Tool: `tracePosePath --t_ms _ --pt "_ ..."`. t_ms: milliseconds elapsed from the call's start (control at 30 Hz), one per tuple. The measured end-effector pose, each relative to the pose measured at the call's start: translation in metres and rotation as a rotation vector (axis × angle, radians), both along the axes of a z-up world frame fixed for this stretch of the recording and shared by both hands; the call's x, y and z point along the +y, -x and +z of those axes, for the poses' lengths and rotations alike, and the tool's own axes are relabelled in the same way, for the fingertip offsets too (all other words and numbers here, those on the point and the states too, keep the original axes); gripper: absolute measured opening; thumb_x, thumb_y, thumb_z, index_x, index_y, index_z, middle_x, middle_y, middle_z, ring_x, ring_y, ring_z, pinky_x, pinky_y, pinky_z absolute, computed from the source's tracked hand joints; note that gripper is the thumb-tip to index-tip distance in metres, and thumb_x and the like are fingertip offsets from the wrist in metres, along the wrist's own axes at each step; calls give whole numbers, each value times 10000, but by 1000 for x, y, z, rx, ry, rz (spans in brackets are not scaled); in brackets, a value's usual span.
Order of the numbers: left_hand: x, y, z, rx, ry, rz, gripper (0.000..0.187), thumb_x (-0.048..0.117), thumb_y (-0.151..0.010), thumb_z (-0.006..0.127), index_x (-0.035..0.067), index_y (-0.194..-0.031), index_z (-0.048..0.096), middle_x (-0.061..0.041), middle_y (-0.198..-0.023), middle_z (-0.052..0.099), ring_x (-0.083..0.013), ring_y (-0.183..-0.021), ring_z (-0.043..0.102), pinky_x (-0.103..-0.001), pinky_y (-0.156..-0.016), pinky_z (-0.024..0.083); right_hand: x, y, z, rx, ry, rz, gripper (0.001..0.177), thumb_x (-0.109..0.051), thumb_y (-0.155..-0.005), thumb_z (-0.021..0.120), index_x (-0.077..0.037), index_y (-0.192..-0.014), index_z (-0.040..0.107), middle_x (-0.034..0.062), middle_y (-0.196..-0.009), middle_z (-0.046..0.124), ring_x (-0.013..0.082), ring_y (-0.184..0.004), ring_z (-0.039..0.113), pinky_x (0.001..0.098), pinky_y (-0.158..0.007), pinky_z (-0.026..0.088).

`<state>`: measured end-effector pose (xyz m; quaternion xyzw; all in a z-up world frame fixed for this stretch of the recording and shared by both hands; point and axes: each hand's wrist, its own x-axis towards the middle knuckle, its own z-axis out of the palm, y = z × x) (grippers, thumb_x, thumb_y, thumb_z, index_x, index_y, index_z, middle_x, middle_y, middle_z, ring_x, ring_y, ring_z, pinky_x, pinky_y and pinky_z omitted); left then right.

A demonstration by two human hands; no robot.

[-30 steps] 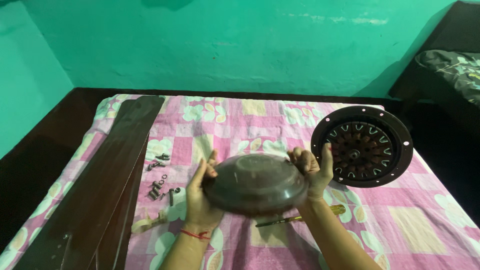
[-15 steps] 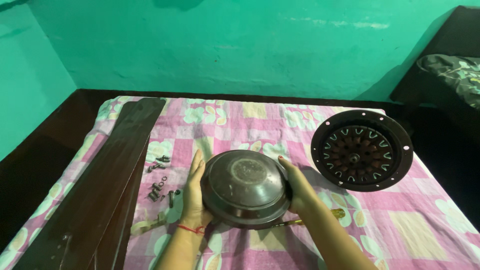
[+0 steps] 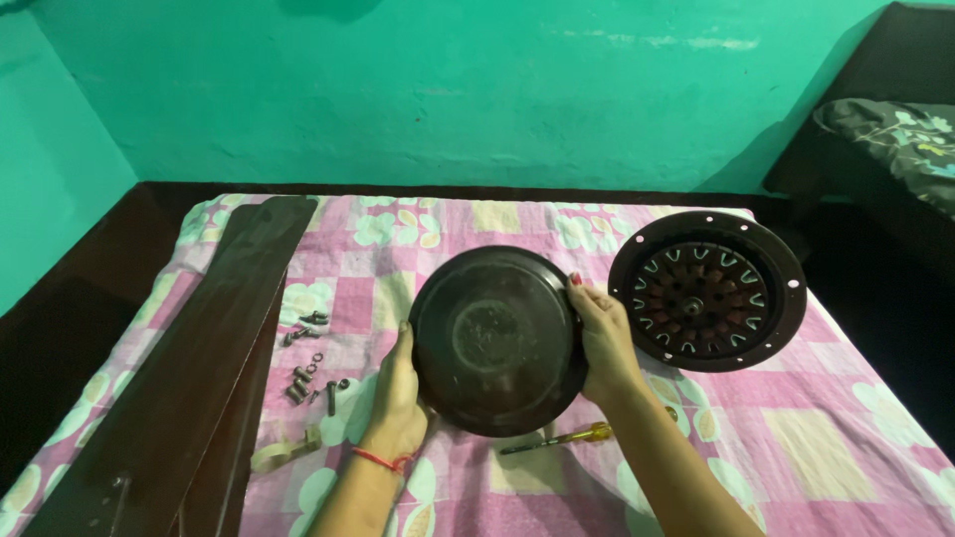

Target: The person assembles a ceiling fan motor by joining the motor housing halves, inserting the central shaft, and securing the assembly with multiple screws using a screwdriver. The person then places a plastic cap over the central shaft.

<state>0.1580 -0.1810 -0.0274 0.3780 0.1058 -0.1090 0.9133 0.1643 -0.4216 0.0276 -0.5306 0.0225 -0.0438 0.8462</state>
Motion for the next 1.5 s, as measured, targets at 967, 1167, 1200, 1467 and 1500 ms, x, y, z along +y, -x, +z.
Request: tracePosePath --t_ms 967,1167,1200,1467,1500 --pt "-5 8 -1 -368 152 111 427 240 -1018 549 116 -616 472 -146 -1166 680 -192 -1040 571 -341 -978 427 5 2 5 141 -130 -232 580 -493 -885 565 -143 -1347 556 53 -1500 520 187 -1171 650 401 -1013 508" --pt "-8 10 13 -138 161 136 277 281 -986 554 134 -1163 708 -101 -1065 618 -242 -1008 607 -393 -908 510 2 -1 8 544 -94 -182 370 -397 -920 634 -110 -1152 611 117 -1006 724 212 -801 717 384 -768 589" --pt "-11 11 15 -139 48 180 297 263 -971 568 107 -1198 678 -88 -1099 637 -219 -1030 616 -368 -914 514 2 1 8 527 -94 -143 334 -395 -922 633 -98 -1074 637 91 -901 710 204 -727 686 377 -713 576" --pt "-43 30 15 37 -214 413 404 105 -895 652 54 -1277 531 -73 -1204 633 -178 -1131 579 -330 -1002 451 -6 -4 0 497 -56 20 299 -384 -945 642 -96 -889 701 34 -730 681 182 -574 605 338 -581 528" --pt "-44 31 15 19 -203 420 400 112 -895 650 53 -1274 536 -67 -1208 633 -172 -1141 577 -326 -1014 444 -7 -5 -1 513 -39 12 296 -385 -935 637 -99 -918 710 30 -743 687 178 -589 612 334 -589 531"
